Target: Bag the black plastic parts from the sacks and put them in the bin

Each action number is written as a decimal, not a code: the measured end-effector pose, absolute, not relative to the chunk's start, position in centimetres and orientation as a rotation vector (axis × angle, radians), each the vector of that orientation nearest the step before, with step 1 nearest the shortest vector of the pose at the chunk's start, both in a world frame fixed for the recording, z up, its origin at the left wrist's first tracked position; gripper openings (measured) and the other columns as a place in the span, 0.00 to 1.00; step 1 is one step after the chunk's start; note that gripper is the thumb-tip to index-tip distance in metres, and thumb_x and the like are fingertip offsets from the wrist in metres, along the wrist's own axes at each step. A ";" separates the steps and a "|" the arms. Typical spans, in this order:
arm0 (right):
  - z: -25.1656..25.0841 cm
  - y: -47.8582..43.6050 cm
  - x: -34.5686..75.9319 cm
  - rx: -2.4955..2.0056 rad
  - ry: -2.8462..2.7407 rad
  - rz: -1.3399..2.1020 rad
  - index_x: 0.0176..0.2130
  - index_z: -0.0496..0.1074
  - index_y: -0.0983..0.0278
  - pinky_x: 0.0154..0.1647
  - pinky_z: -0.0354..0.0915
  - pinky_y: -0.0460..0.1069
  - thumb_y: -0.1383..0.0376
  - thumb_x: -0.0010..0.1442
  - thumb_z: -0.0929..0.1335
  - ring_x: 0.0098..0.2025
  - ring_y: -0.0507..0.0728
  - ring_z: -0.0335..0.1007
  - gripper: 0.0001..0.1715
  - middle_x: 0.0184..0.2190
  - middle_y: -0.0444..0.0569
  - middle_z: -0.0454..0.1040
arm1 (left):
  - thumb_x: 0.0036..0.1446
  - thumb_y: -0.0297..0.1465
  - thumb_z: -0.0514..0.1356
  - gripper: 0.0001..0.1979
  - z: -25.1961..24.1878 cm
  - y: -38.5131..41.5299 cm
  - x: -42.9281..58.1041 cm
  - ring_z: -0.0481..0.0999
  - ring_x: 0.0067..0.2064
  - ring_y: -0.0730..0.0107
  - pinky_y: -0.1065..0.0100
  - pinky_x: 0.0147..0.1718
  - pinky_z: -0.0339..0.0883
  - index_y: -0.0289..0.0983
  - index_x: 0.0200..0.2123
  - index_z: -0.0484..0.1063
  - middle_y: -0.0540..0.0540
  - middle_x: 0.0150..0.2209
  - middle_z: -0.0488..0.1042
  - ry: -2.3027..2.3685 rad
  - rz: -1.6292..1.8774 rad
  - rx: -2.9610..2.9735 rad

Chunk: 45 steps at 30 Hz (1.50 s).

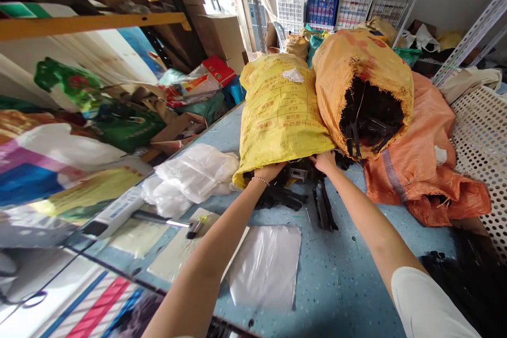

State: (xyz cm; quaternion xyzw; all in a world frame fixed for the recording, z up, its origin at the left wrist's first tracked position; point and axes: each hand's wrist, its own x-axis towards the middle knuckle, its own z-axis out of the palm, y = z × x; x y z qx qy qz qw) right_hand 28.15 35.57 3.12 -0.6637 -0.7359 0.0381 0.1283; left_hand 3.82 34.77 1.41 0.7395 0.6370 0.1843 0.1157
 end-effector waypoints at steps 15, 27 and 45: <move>1.5 16.6 35.3 -1.854 -1.956 0.300 0.63 0.66 0.64 0.66 0.58 0.56 0.63 0.66 0.64 0.64 0.60 0.61 0.27 0.62 0.58 0.66 | 0.62 0.49 0.56 0.32 3.7 26.8 8.3 0.70 0.59 0.37 0.47 0.57 0.62 0.39 0.64 0.63 0.26 0.66 0.57 1.701 0.303 2.422; 0.5 -4.9 35.9 -2.129 -1.276 0.511 0.65 0.59 0.66 0.57 0.64 0.64 0.62 0.62 0.66 0.56 0.68 0.69 0.34 0.54 0.63 0.72 | 0.63 0.43 0.58 0.37 3.1 15.5 14.8 0.34 0.73 0.30 0.32 0.66 0.32 0.30 0.69 0.54 0.28 0.74 0.41 1.365 0.590 2.409; 6.3 -9.3 28.9 -1.445 -1.324 0.858 0.28 0.63 0.59 0.30 0.61 0.51 0.45 0.66 0.61 0.27 0.55 0.59 0.24 0.23 0.44 0.62 | 0.65 0.45 0.56 0.41 5.1 -7.3 11.4 0.77 0.34 0.69 0.60 0.37 0.75 0.49 0.73 0.36 0.42 0.50 0.71 0.583 0.647 1.304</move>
